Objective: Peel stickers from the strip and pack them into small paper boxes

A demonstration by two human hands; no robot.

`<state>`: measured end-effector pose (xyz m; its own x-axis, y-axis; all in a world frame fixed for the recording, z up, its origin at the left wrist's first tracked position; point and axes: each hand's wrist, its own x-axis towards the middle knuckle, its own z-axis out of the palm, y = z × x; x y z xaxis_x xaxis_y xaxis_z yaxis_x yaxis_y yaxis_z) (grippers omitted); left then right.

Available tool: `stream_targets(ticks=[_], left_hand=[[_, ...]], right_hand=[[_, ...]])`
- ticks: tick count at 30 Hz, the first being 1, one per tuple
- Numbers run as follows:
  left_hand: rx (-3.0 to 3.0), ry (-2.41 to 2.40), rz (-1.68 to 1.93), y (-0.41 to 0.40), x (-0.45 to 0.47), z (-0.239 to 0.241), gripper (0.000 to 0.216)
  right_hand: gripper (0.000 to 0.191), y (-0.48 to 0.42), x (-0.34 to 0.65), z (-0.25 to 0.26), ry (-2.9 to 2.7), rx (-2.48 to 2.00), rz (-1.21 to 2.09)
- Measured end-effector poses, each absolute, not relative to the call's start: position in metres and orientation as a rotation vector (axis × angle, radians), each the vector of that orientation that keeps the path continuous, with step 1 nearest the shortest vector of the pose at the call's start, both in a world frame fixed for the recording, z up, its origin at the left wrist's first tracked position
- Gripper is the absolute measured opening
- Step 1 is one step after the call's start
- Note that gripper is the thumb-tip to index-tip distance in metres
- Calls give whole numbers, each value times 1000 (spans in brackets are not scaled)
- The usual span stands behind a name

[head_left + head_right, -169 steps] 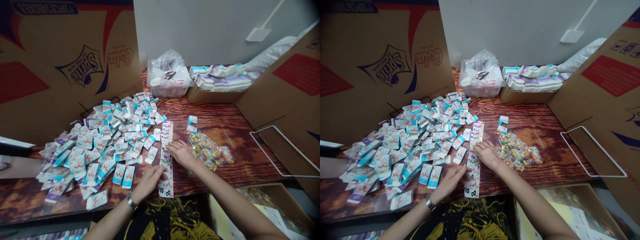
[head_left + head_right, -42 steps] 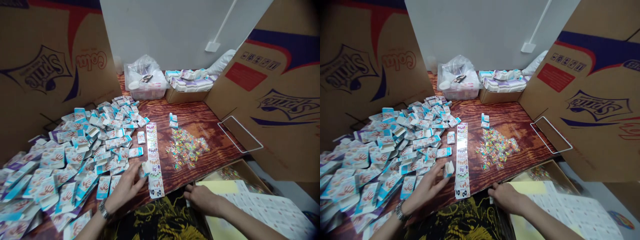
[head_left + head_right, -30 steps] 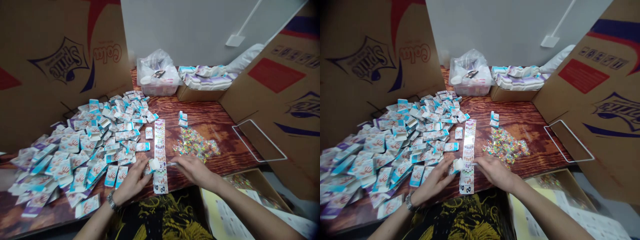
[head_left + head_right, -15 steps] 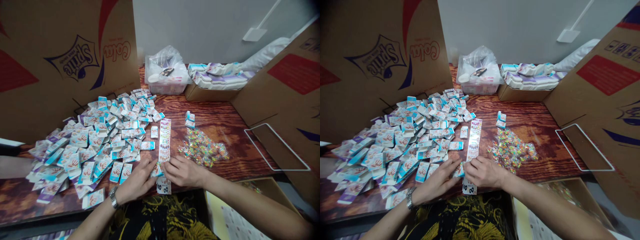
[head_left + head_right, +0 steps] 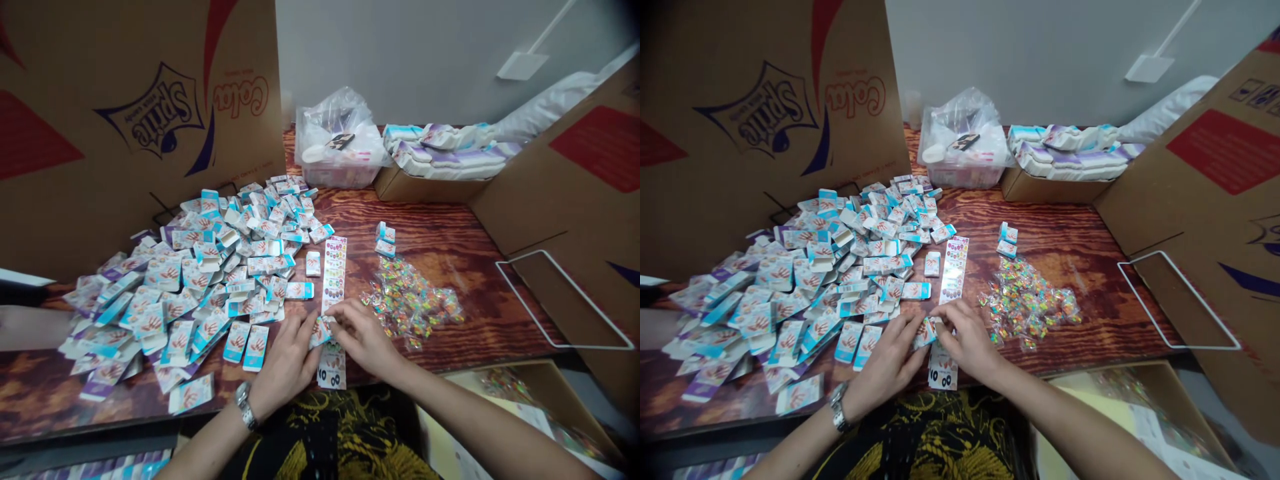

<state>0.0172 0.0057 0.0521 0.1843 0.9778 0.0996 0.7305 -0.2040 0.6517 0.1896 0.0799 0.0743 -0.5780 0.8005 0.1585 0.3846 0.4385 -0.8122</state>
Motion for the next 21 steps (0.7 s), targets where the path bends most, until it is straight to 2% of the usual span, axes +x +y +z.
stream_targets(ticks=[3,6,9,11,15,21], left_hand=[[2069,1646,744,5,20,46,57],[2105,1703,760,5,22,39,57],[2123,1721,806,5,22,35,57],[2137,1723,839,5,23,34,57],[2158,1736,887,5,22,33,57],[2094,1715,951,7,19,39,57]], right_hand=[[15,73,182,54,-1838,-1101,1233],[22,67,171,39,-1503,-1130,1433],[26,63,163,39,-1331,-1180,1487],[22,60,162,44,-1361,-1205,1486],[9,55,167,60,-1792,-1145,1264],[20,62,185,77,-2256,-942,883]])
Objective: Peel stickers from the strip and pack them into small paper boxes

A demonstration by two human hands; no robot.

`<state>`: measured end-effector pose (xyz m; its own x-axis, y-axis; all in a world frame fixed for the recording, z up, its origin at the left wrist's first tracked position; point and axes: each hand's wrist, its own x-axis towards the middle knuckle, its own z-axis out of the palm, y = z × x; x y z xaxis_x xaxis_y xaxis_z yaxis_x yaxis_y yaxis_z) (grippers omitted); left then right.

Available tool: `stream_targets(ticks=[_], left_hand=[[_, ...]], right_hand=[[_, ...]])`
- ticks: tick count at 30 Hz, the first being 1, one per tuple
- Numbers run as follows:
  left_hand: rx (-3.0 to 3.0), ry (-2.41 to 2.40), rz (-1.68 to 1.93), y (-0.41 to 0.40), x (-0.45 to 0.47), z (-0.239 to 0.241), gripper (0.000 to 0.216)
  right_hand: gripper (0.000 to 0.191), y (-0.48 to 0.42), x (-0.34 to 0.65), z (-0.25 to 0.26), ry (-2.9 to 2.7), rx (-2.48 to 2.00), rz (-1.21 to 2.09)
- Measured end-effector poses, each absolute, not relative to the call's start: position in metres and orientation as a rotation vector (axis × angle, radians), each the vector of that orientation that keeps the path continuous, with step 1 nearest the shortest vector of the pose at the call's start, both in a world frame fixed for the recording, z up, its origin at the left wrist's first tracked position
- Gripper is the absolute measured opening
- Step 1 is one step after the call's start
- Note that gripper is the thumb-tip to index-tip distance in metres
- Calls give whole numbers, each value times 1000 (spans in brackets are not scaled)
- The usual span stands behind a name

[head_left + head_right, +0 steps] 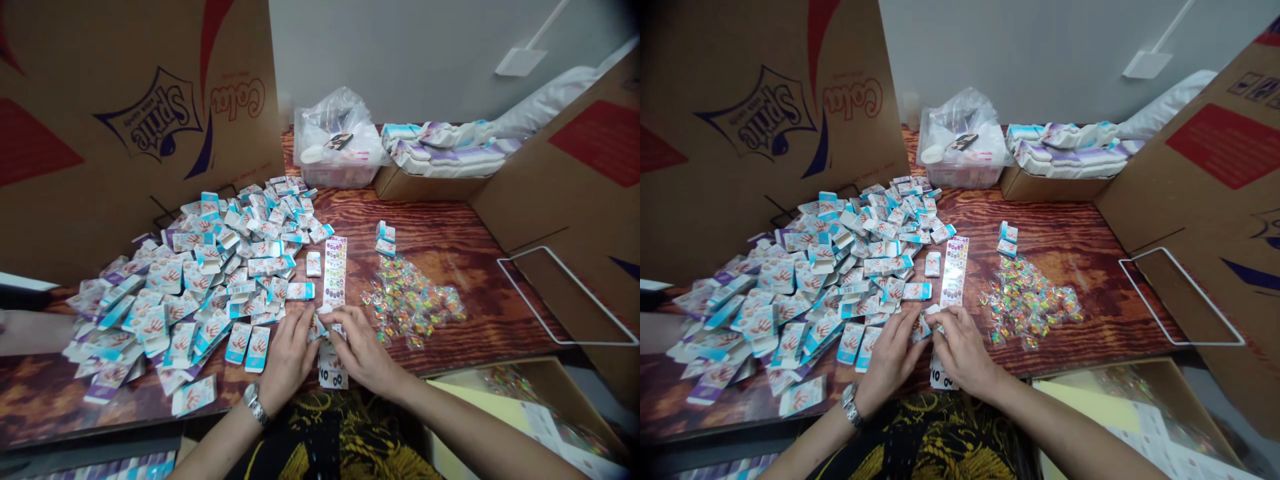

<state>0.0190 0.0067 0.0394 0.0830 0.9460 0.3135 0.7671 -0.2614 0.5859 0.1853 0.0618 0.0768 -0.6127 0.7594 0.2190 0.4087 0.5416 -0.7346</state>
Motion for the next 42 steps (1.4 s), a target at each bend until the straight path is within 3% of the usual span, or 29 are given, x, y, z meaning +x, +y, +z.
stream_targets(ticks=[8,12,17,24,30,42], left_hand=[[2053,1596,990,7,22,43,48],[2114,1631,1006,5,21,40,44],[2230,1699,1004,6,22,41,42],[2206,1769,1034,5,24,39,52],[2240,1843,979,4,28,35,63],[2205,2019,820,9,45,29,67]], right_hand=[[15,73,189,80,-2236,-910,889],[33,67,184,77,-2080,-1066,962],[18,59,177,75,-1906,-1046,1139],[15,57,168,65,-1558,-1115,1387],[13,58,164,65,-1636,-1173,1237],[34,30,158,57,-1847,-1048,968]])
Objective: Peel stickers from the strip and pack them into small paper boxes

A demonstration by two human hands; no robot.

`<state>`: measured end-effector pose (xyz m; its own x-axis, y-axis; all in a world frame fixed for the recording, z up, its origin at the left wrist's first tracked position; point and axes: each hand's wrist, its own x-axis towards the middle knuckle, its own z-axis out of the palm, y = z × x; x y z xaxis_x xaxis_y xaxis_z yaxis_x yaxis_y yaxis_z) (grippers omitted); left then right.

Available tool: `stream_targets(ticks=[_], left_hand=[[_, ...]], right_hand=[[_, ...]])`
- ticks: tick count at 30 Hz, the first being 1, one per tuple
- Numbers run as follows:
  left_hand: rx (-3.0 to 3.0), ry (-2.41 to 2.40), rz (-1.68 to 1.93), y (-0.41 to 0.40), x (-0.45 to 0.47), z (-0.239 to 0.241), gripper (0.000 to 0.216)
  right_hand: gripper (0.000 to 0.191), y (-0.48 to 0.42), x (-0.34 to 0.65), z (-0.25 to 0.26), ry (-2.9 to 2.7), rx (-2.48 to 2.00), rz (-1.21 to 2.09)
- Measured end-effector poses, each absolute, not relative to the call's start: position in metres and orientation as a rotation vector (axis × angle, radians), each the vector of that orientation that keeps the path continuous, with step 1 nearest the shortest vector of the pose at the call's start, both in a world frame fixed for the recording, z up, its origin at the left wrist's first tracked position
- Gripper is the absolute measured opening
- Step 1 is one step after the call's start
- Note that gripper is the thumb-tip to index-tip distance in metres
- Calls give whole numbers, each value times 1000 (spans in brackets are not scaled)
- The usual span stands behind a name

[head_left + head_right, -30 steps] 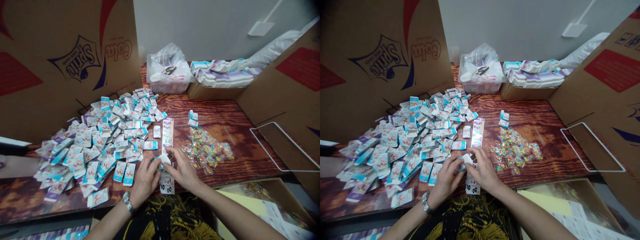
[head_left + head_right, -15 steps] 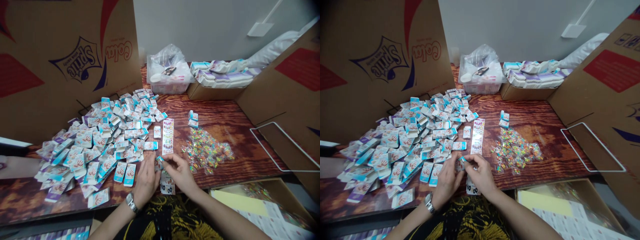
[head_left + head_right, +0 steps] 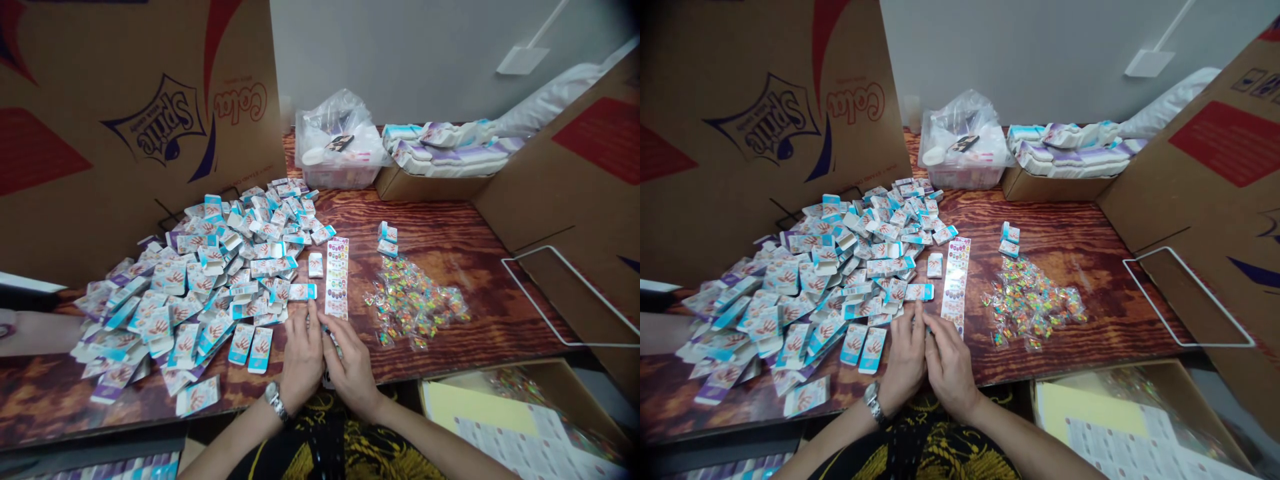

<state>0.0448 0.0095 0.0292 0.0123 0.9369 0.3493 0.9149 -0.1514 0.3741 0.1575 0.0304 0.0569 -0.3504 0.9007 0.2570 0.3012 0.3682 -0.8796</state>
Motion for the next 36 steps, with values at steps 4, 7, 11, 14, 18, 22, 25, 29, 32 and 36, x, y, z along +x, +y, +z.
stream_targets(ticks=[4,7,11,14,18,22,25,29,32,36], left_hand=[[2124,1799,695,20,39,27,70],[2119,1716,651,30,25,29,71],[2211,1679,576,31,17,22,48],[2335,1596,436,23,24,9,42],[2376,1648,298,13,34,-4,41],[2386,1654,304,13,34,-9,42],[2370,1673,362,14,33,-11,40],[2199,1631,536,10,35,-3,35],[1708,1432,656,7,40,14,35],[594,1032,824,13,47,34,59]], right_hand=[[24,63,171,34,-1696,-1147,1219],[33,113,191,13,-1366,-1291,1191],[54,168,214,-6,-1218,-1381,1018],[64,176,217,-11,-1357,-1364,1002],[72,165,210,-11,-2383,-1173,808],[68,160,207,-14,-2895,-1089,484],[53,156,206,-17,-2895,-1027,344],[32,150,204,-14,-2837,-999,278],[26,140,206,7,-2803,-1003,280],[27,109,214,62,-2754,-793,459]])
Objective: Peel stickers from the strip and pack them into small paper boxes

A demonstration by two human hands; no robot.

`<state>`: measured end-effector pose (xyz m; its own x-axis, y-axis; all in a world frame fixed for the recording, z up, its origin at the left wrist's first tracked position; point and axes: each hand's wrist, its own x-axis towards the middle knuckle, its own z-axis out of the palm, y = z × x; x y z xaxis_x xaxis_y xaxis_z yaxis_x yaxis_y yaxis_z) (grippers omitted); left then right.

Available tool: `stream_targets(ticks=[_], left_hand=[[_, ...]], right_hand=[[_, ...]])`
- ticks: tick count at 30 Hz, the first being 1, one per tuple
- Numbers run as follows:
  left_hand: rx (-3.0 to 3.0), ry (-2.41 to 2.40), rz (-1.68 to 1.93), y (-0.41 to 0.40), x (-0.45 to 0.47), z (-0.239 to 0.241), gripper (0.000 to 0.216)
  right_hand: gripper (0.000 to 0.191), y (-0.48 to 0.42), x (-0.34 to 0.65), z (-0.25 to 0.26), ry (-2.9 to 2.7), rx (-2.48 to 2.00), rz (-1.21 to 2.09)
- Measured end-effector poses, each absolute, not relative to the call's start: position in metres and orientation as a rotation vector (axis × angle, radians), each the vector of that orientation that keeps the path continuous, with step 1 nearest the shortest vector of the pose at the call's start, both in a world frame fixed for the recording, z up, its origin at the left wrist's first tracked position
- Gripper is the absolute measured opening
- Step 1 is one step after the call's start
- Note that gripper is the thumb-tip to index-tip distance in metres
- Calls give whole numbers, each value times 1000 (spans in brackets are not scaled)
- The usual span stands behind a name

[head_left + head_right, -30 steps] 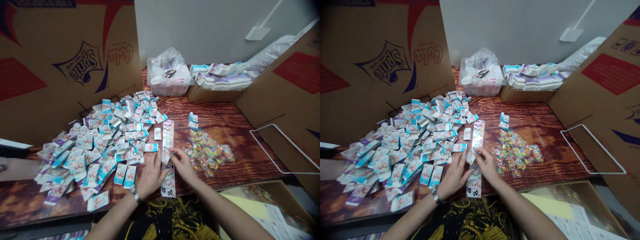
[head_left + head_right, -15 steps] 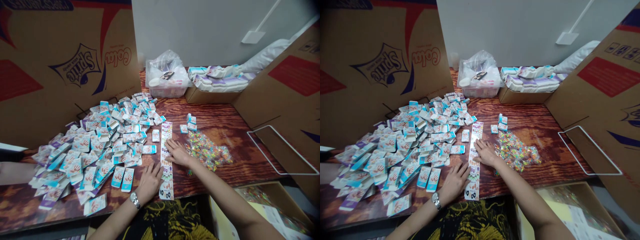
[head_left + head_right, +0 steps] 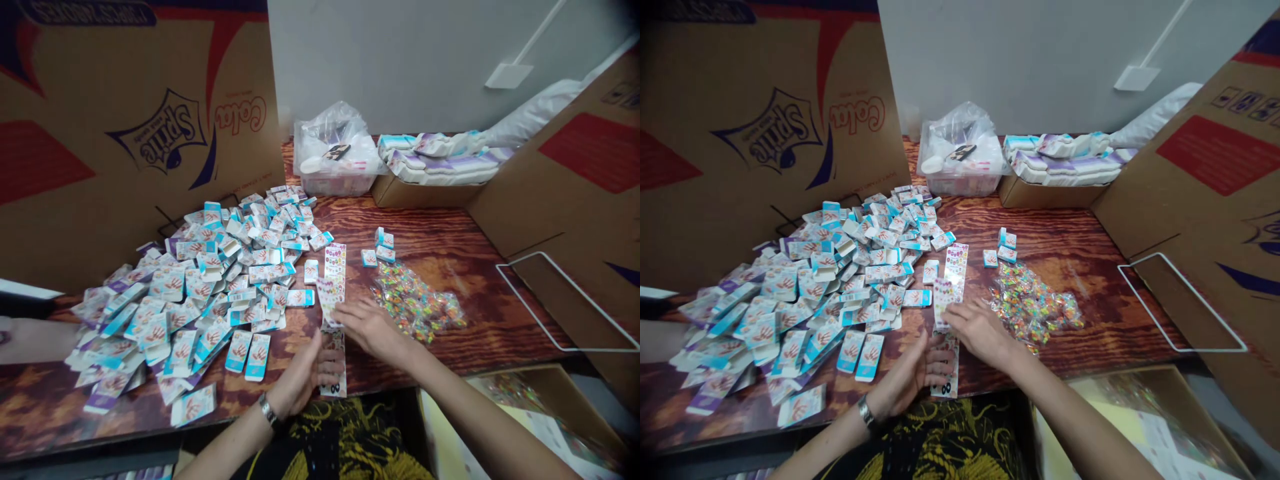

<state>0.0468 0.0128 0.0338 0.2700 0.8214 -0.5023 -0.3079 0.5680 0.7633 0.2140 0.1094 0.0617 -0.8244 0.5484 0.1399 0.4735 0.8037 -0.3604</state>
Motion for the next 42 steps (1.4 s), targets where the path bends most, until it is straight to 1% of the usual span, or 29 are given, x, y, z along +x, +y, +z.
stream_targets(ticks=[1,3,5,7,10,14,16,18,21,24,25,27,29,33,34,36,37,39,40,42], left_hand=[[392,941,880,16,48,36,59],[191,842,968,23,49,38,53],[197,886,1012,28,48,38,44],[313,989,1045,28,44,40,41],[650,1081,1081,22,37,47,42],[1153,1117,926,14,32,55,35],[1068,1152,926,12,35,54,32],[763,1118,1000,13,39,51,29],[340,927,1109,15,42,48,20],[232,702,1101,16,37,49,28],[226,649,1077,16,35,50,29],[228,648,1070,16,32,50,21],[258,761,1123,15,32,48,12],[409,957,1088,11,35,39,25],[441,985,1069,10,36,37,28],[488,1037,1066,8,38,34,31],[509,1056,1073,7,39,33,31],[575,1081,1057,7,39,32,31],[647,1100,1032,8,38,32,29],[922,1201,964,12,34,32,26]], right_hand=[[25,99,216,76,-2775,-687,580],[22,80,218,100,-2806,-490,802],[22,68,220,115,-2809,-387,946],[25,67,220,119,-2762,-445,986],[27,82,217,111,-2629,-719,884],[26,102,207,92,-2478,-914,716],[26,101,201,87,-2404,-896,606],[29,92,197,83,-2402,-804,419],[32,72,194,75,-2567,-592,178],[32,59,194,64,-2654,-555,116],[31,57,195,60,-2651,-561,132],[29,58,196,56,-2623,-574,222],[25,61,198,56,-2580,-610,421],[15,65,199,57,-2338,-901,1012],[20,64,199,55,-2265,-995,1091],[29,64,200,51,-2193,-1120,1116],[27,65,201,48,-2209,-1123,1104],[14,72,208,47,-2306,-1031,1100],[13,79,213,47,-2368,-977,1095],[15,99,228,51,-2511,-943,1033]])
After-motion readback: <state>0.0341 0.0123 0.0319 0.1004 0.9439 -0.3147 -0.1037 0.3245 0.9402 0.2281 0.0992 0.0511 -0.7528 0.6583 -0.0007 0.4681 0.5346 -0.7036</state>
